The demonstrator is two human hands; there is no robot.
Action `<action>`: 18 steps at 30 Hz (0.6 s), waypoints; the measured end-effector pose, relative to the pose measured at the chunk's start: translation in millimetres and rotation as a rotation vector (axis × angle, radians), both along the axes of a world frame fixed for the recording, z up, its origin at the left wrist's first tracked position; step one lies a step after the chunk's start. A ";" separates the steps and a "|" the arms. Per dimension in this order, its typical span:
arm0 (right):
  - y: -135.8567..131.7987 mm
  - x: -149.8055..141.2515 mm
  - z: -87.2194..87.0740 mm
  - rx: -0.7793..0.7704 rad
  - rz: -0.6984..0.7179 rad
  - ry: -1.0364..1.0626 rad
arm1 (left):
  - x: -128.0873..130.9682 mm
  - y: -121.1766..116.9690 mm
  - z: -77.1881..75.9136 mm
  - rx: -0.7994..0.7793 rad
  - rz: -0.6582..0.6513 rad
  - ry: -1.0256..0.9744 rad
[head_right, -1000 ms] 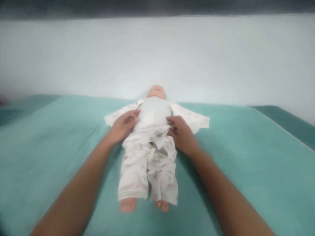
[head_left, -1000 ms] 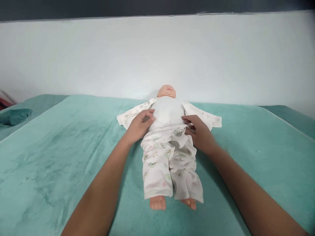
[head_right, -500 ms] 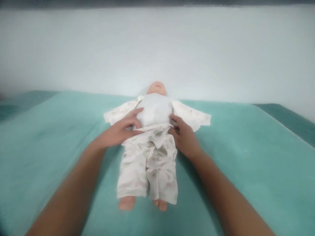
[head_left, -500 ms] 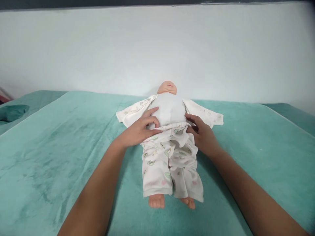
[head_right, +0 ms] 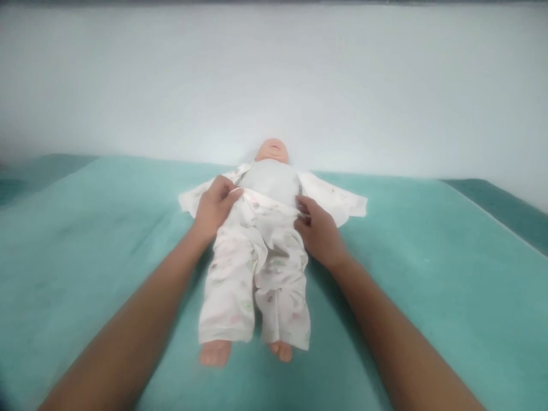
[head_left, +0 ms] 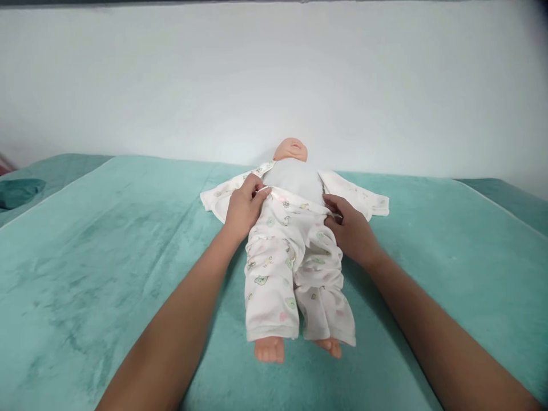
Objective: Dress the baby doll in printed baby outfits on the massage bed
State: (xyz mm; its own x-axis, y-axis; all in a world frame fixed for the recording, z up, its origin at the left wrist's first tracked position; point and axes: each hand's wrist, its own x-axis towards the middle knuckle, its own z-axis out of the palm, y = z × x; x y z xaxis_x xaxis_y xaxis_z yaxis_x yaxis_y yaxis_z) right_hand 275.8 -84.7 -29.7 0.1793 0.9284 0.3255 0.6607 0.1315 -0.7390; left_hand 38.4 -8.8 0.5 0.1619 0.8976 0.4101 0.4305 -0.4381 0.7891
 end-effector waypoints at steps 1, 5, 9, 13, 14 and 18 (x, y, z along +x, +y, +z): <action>1.7 0.5 -0.1 0.026 -0.002 -0.028 | 2.1 2.8 -1.9 0.011 0.042 -0.002; 6.3 0.9 -0.3 0.087 -0.023 -0.060 | 5.4 5.7 -3.5 -0.073 0.008 -0.081; 4.1 0.3 2.1 -0.012 -0.093 -0.012 | 0.9 1.9 2.2 -0.231 -0.080 -0.100; -0.7 4.3 3.7 -0.139 -0.094 0.014 | -8.4 -4.5 5.7 -0.317 -0.109 -0.045; -1.3 5.9 3.5 -0.164 -0.064 0.032 | -11.1 -6.5 5.6 -0.347 -0.117 -0.044; -2.0 10.9 1.7 -0.203 0.038 0.117 | -19.7 -14.7 4.7 -0.522 -0.199 -0.110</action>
